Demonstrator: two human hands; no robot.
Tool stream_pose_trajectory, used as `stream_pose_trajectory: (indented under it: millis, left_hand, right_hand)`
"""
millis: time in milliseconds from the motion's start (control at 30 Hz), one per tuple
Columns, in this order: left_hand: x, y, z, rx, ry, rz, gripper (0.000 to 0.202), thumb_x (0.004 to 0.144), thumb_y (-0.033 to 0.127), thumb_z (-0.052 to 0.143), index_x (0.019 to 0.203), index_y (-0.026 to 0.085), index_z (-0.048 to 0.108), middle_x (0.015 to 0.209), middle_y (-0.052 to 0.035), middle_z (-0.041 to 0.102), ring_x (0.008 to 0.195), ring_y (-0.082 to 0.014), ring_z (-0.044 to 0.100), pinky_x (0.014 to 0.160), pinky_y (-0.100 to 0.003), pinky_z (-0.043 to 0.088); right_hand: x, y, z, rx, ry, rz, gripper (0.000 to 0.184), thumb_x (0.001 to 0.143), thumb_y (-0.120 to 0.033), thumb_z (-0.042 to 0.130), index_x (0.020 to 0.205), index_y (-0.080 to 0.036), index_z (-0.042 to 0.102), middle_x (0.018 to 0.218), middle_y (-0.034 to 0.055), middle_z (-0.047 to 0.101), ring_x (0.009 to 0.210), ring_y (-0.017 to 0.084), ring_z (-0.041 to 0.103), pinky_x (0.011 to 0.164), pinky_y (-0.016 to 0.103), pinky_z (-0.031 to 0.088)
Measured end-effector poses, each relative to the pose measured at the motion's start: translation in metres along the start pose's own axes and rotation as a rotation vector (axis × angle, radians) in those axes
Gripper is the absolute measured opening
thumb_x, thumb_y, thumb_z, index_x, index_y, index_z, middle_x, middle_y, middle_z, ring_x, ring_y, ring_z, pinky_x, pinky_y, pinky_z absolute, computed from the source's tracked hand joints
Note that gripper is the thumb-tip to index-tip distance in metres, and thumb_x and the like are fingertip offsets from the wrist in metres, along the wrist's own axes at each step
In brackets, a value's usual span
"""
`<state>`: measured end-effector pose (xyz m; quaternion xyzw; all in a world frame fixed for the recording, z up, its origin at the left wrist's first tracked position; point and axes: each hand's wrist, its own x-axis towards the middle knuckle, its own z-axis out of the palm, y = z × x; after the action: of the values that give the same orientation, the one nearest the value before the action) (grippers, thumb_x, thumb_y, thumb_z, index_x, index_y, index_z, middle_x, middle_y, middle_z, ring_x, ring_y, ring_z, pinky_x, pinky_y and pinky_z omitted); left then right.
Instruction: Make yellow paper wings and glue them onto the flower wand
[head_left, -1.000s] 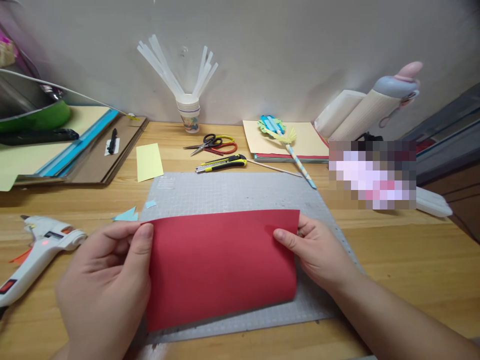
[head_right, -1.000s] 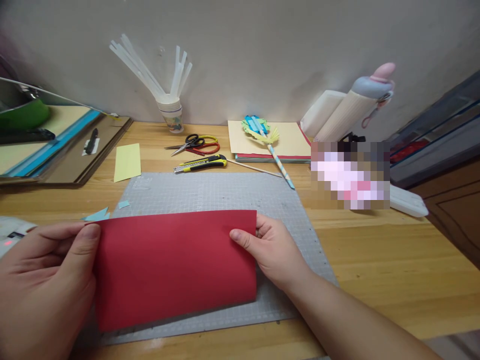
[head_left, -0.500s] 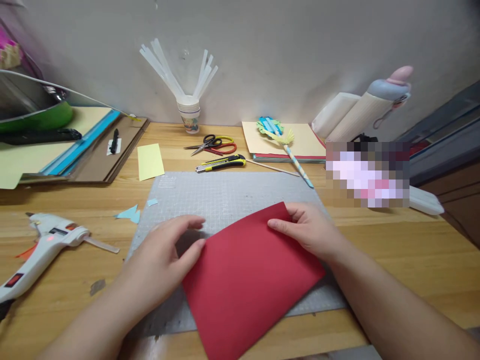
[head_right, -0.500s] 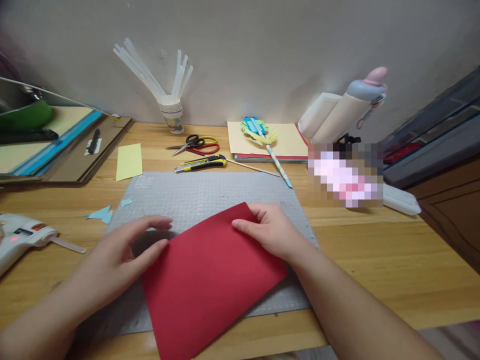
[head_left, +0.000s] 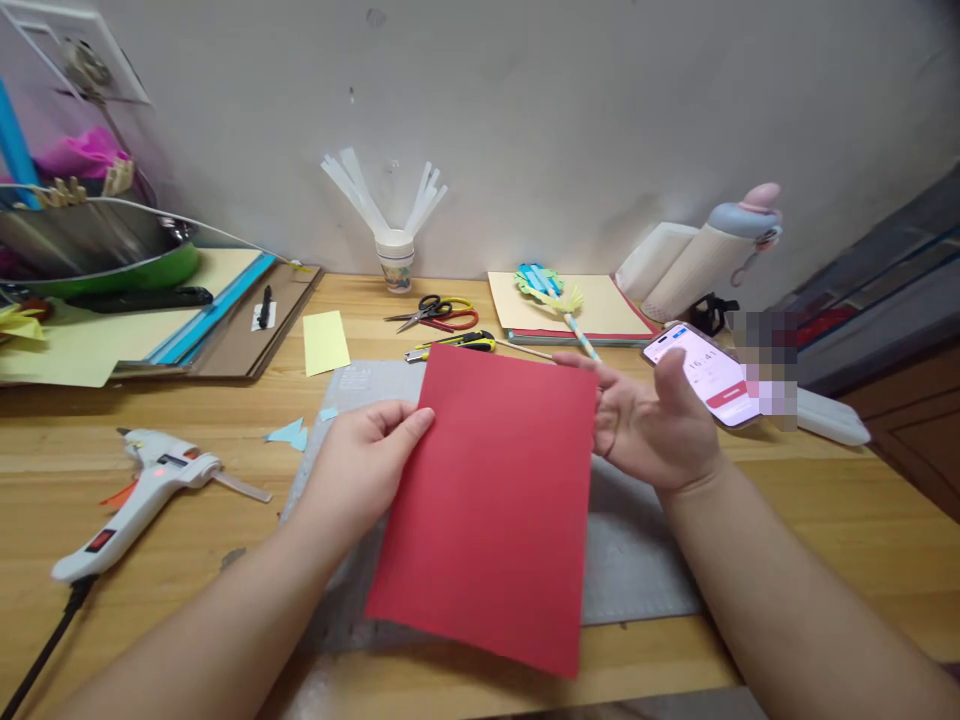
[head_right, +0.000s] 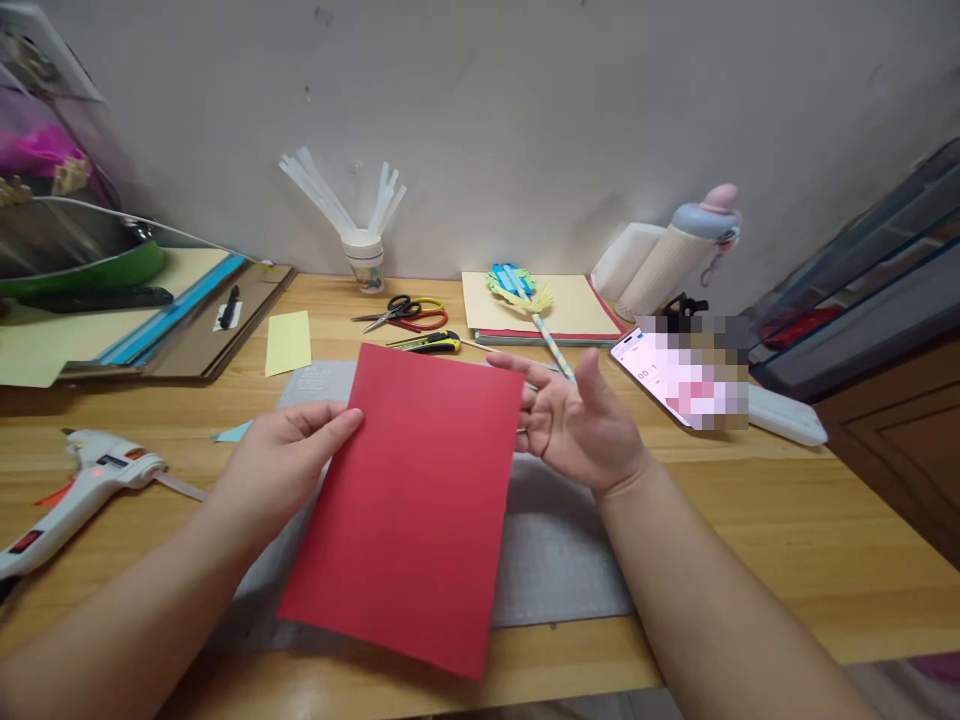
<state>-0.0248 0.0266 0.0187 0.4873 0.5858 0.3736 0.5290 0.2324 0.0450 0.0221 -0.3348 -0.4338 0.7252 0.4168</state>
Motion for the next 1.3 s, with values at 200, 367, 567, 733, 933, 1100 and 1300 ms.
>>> stream_pose_trajectory:
  millis: [200,367,567,733,933,1100,1300]
  left_hand:
    - [0.006,-0.027,0.006,-0.196,-0.008,-0.063,0.031,0.073,0.046,0.063,0.08,0.017,0.067,0.068,-0.0037,0.069,0.061,-0.0177,0.06,0.055,-0.025,0.046]
    - [0.003,-0.036,0.006,-0.091,-0.064,-0.077,0.03,0.077,0.046,0.059,0.073,0.017,0.066,0.066,-0.0028,0.066,0.058,-0.015,0.057,0.052,-0.023,0.042]
    - [0.005,-0.031,0.003,-0.183,-0.092,-0.102,0.028,0.077,0.044,0.06,0.084,0.017,0.067,0.075,-0.0032,0.069,0.065,-0.016,0.06,0.06,-0.025,0.047]
    - [0.004,-0.022,0.0,-0.272,-0.07,-0.119,0.024,0.077,0.041,0.062,0.084,0.018,0.067,0.076,-0.0021,0.07,0.07,-0.0157,0.062,0.064,-0.024,0.048]
    - [0.004,-0.02,-0.005,-0.447,-0.181,-0.172,0.024,0.078,0.039,0.063,0.071,0.017,0.065,0.065,0.0002,0.065,0.057,-0.0095,0.055,0.057,-0.02,0.043]
    - [0.004,-0.019,-0.005,-0.548,-0.287,-0.232,0.023,0.08,0.038,0.062,0.074,0.016,0.063,0.069,-0.002,0.066,0.061,-0.0113,0.058,0.058,-0.021,0.043]
    - [0.005,-0.021,-0.006,-0.453,-0.172,-0.169,0.019,0.076,0.035,0.066,0.071,0.017,0.064,0.061,0.0009,0.062,0.056,-0.0089,0.055,0.055,-0.019,0.042]
  right_hand:
    - [0.008,0.042,0.019,0.087,0.108,0.1,0.04,0.08,-0.036,0.062,0.118,-0.023,0.057,0.108,0.0076,0.068,0.083,0.02,0.067,0.072,0.031,0.052]
    - [0.011,0.057,0.026,0.141,0.163,0.207,0.033,0.081,-0.028,0.063,0.112,-0.018,0.061,0.106,0.0111,0.069,0.09,0.026,0.067,0.08,0.04,0.052]
    - [0.009,0.058,0.024,0.103,0.177,0.207,0.041,0.08,-0.032,0.064,0.118,-0.019,0.059,0.109,0.0119,0.068,0.091,0.027,0.067,0.08,0.042,0.053]
    - [0.006,0.056,0.028,0.094,0.117,0.272,0.039,0.082,-0.032,0.061,0.119,-0.019,0.057,0.108,0.0113,0.068,0.091,0.026,0.067,0.082,0.043,0.052]
    - [0.006,0.055,0.026,0.092,0.13,0.249,0.032,0.082,-0.031,0.061,0.112,-0.02,0.061,0.107,0.0104,0.069,0.089,0.026,0.067,0.08,0.041,0.053]
    - [0.005,0.053,0.026,0.093,0.125,0.232,0.032,0.082,-0.03,0.061,0.112,-0.021,0.06,0.106,0.0096,0.069,0.089,0.025,0.067,0.079,0.04,0.053]
    - [0.004,0.052,0.028,0.041,0.138,0.239,0.033,0.079,-0.033,0.064,0.109,-0.019,0.06,0.105,0.0109,0.069,0.087,0.026,0.068,0.078,0.041,0.054]
